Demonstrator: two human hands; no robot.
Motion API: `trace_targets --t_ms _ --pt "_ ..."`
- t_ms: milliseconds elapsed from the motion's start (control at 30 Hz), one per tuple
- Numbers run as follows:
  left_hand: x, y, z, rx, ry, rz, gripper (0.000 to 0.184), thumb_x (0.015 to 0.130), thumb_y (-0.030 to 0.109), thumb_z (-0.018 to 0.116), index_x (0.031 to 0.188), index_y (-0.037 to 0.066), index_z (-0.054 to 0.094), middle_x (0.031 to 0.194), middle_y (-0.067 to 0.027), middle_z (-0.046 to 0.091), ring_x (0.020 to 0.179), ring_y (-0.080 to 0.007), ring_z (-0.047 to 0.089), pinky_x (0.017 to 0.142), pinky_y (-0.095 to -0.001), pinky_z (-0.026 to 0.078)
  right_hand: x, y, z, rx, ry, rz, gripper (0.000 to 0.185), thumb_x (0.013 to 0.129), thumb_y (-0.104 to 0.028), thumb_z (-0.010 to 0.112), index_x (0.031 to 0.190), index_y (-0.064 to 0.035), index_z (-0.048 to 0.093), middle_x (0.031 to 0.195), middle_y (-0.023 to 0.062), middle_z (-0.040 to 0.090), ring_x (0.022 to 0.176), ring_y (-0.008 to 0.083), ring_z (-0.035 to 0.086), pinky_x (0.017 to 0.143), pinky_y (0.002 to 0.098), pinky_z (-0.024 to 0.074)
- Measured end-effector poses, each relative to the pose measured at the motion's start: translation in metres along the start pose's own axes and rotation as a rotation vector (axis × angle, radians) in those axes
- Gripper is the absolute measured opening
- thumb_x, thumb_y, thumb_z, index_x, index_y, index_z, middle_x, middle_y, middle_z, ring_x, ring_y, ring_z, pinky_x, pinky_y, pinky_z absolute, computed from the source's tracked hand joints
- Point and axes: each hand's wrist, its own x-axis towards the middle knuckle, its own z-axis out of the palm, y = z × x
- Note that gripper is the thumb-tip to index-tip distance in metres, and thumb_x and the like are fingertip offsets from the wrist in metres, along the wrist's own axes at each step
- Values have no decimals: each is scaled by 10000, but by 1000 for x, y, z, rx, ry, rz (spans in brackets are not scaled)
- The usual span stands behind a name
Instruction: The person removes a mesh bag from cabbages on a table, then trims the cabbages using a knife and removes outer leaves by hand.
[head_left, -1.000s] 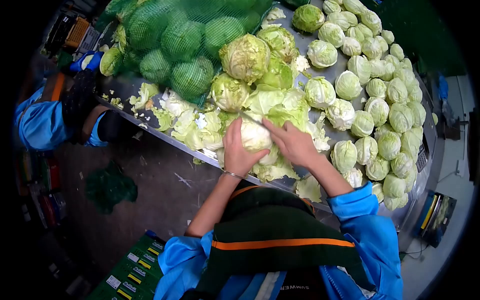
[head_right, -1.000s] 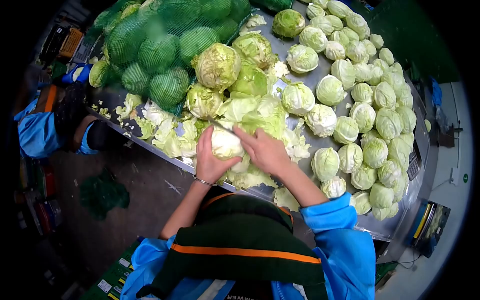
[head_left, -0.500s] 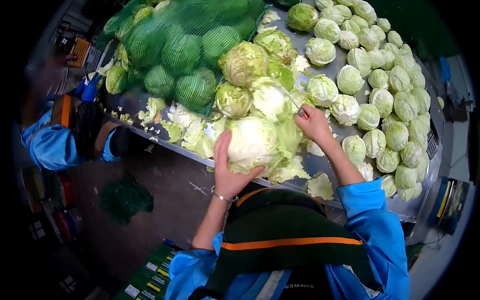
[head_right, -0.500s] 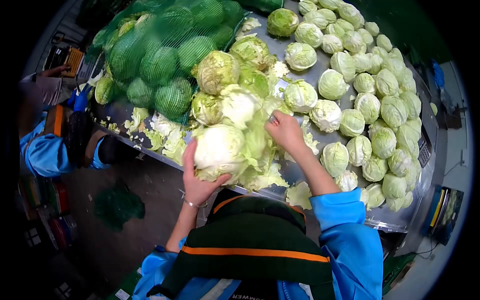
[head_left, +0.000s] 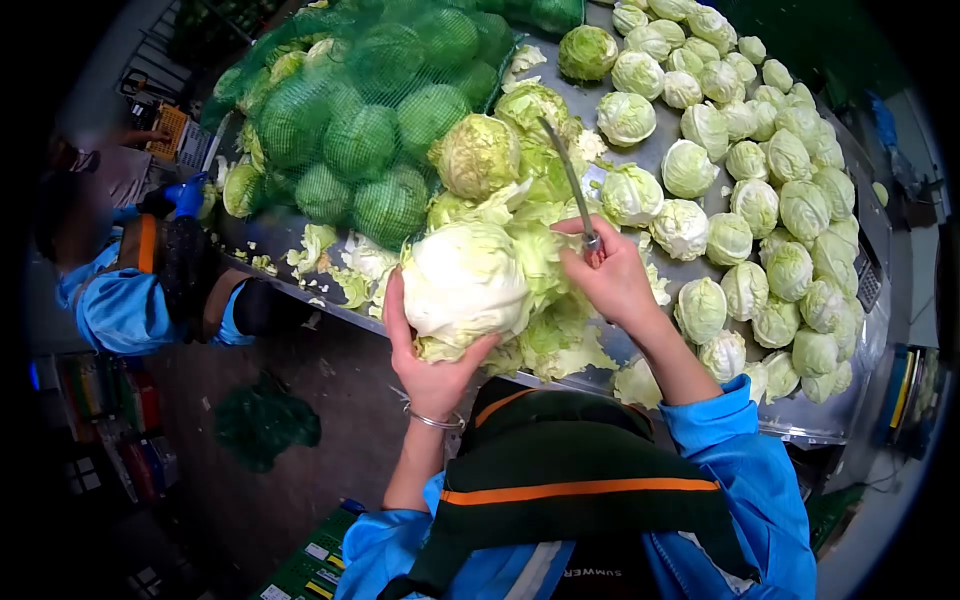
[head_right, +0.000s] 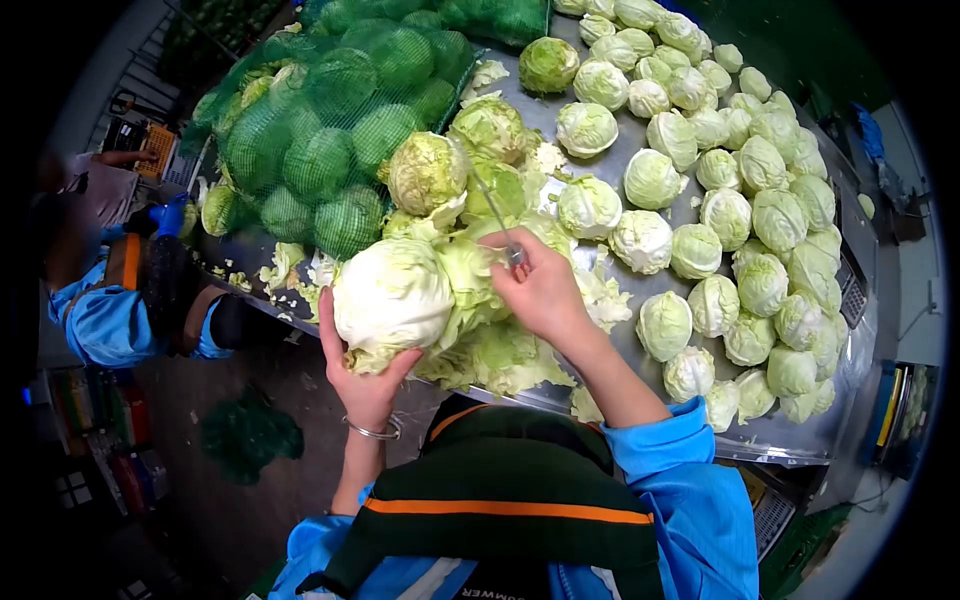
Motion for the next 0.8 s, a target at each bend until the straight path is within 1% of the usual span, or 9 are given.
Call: trace_targets --t_ms 133,200,267,300,400,600,733,767,800 --pt "-3 -23 -6 -1084 132 -536 907 698 23 738 1436 77 213 1348 -142 419 1221 -329 436 998 -486 406 23 32 3 77 25 -19 259 783 -75 614 1039 -106 631 526 -77 294 476 32 278 451 223 261" --pt "-5 -34 -10 -1331 106 -623 876 731 191 771 1426 98 244 1393 -112 392 1243 -315 430 1045 -481 356 28 33 -2 -54 67 -86 328 773 -121 657 1097 -81 620 755 11 491 686 84 482 615 229 403" --pt "1 -28 -16 -1151 65 -514 907 702 95 764 1433 92 228 1360 -129 412 1228 -318 437 1010 -476 398 28 33 -2 -166 244 -393 390 768 -158 690 1138 -69 608 972 75 558 879 136 556 758 248 451" --pt "7 -21 -17 -1065 46 -466 926 687 48 761 1437 89 220 1344 -137 421 1220 -320 440 993 -474 419 17 11 -8 9 119 -234 491 758 -224 728 1202 -78 576 1246 122 467 1117 214 499 930 289 407" --pt "33 6 -19 -477 -184 -176 1091 579 127 847 1447 60 190 1367 -158 395 1238 -293 433 1020 -408 400 -4 -42 -11 143 17 -433 528 760 -242 738 1222 -66 554 1198 120 481 1066 204 514 887 291 429" --pt "36 13 -6 -629 -218 -119 1165 519 190 889 1440 29 193 1384 -161 382 1251 -286 423 1029 -396 383 23 -17 -19 419 -108 287 439 777 -195 713 1167 -51 573 842 3 548 650 54 478 571 186 394" --pt "57 7 -30 -387 -560 -4 1138 494 266 907 1413 22 282 1408 -157 364 1286 -292 385 1063 -402 327 3 25 -30 222 196 -54 428 815 -193 673 1204 -66 545 713 -43 522 468 16 403 421 185 332" --pt "74 11 -37 -96 -755 115 1116 480 310 909 1390 14 333 1427 -129 358 1299 -266 373 1081 -391 291 -7 2 -38 307 94 -33 430 834 -239 653 1212 -68 543 732 -36 531 455 17 410 407 188 336" --pt "82 21 -27 -194 -859 31 1021 547 251 883 1387 22 348 1437 -105 358 1303 -234 369 1077 -371 296 -17 -17 -41 400 3 -1 437 853 -286 633 1221 -69 540 751 -29 540 441 19 417 394 191 341"
